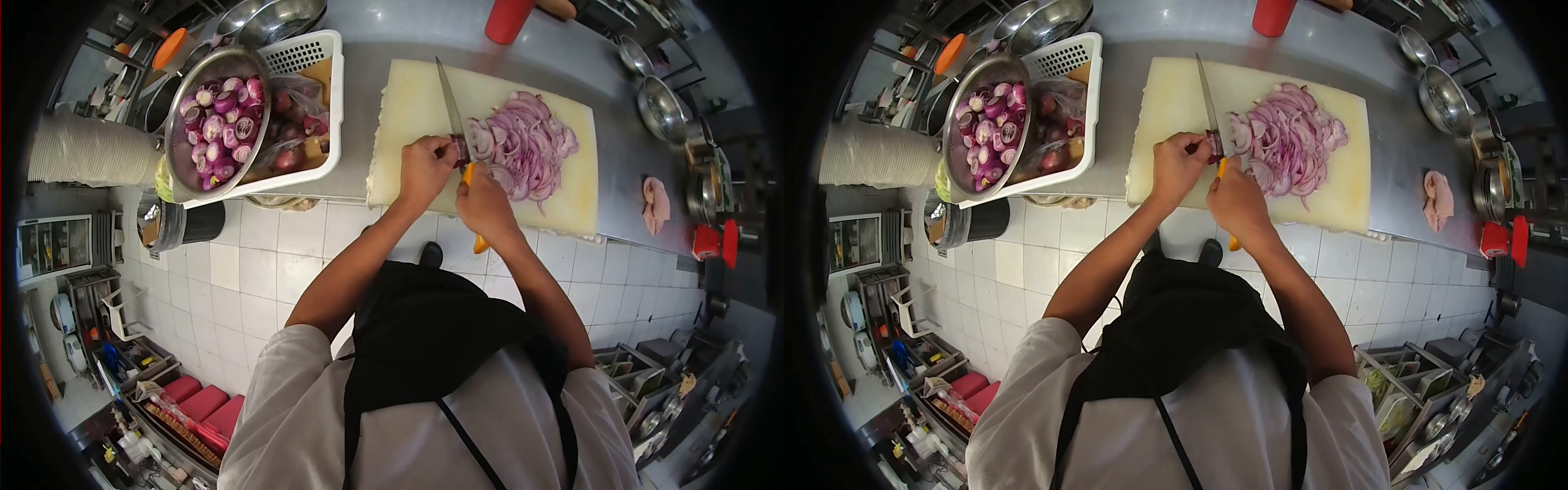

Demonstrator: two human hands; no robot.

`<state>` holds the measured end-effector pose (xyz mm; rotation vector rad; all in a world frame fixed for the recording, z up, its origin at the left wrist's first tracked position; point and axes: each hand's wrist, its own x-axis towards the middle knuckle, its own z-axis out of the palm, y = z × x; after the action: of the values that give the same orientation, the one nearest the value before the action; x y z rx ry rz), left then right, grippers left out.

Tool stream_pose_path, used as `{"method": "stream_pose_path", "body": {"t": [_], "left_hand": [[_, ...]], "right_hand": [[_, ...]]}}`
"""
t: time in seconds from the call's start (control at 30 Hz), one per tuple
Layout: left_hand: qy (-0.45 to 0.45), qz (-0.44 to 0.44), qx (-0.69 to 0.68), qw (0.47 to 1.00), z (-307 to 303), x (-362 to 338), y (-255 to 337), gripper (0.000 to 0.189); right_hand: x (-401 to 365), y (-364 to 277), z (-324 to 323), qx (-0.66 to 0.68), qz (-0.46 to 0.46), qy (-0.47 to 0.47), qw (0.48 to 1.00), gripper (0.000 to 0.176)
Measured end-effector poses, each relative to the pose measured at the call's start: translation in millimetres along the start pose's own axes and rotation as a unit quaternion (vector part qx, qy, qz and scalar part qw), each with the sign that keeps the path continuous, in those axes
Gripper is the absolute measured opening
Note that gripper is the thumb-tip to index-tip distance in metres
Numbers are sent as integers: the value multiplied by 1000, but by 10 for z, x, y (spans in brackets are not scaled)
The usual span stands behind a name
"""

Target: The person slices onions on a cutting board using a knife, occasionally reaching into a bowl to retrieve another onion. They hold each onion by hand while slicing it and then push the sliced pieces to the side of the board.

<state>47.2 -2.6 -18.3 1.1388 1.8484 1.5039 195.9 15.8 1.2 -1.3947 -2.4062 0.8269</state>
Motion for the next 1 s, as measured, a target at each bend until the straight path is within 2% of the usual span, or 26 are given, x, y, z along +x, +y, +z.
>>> {"method": "stream_pose_path", "body": {"t": [0.07,0.17,0.27,0.37,0.47,0.57,0.67,0.77,0.87,1.0], "left_hand": [[6,7,9,1000,-21,-8,10,17],[-4,-7,-5,1000,-23,-4,75,17],[-14,-19,-41,999,-2,-13,-4,17],[-19,-28,-41,999,-34,-16,58,17],[-18,-34,-52,998,-6,-14,-1,17],[-4,-17,-21,1000,-17,-23,23,17],[3,-4,-12,1000,-21,-16,41,16],[3,-3,-22,1000,2,-55,23,16],[3,-3,-25,1000,-4,-20,-23,15],[-12,-19,-14,1000,-40,-27,74,15]], "right_hand": [[111,-227,-188,42,92,-81,992,31],[234,-156,-312,32,74,-91,993,32],[82,-605,-823,80,160,-171,969,35],[-82,-651,-868,98,154,-168,969,40],[-149,-694,-819,71,181,-182,964,36],[-98,-350,-397,17,110,-114,987,30],[66,-312,-189,4,70,-61,996,31],[277,-162,-156,36,64,-72,995,34],[211,-509,-634,82,146,-161,973,37],[-71,-738,-903,80,171,-181,965,38]]}}
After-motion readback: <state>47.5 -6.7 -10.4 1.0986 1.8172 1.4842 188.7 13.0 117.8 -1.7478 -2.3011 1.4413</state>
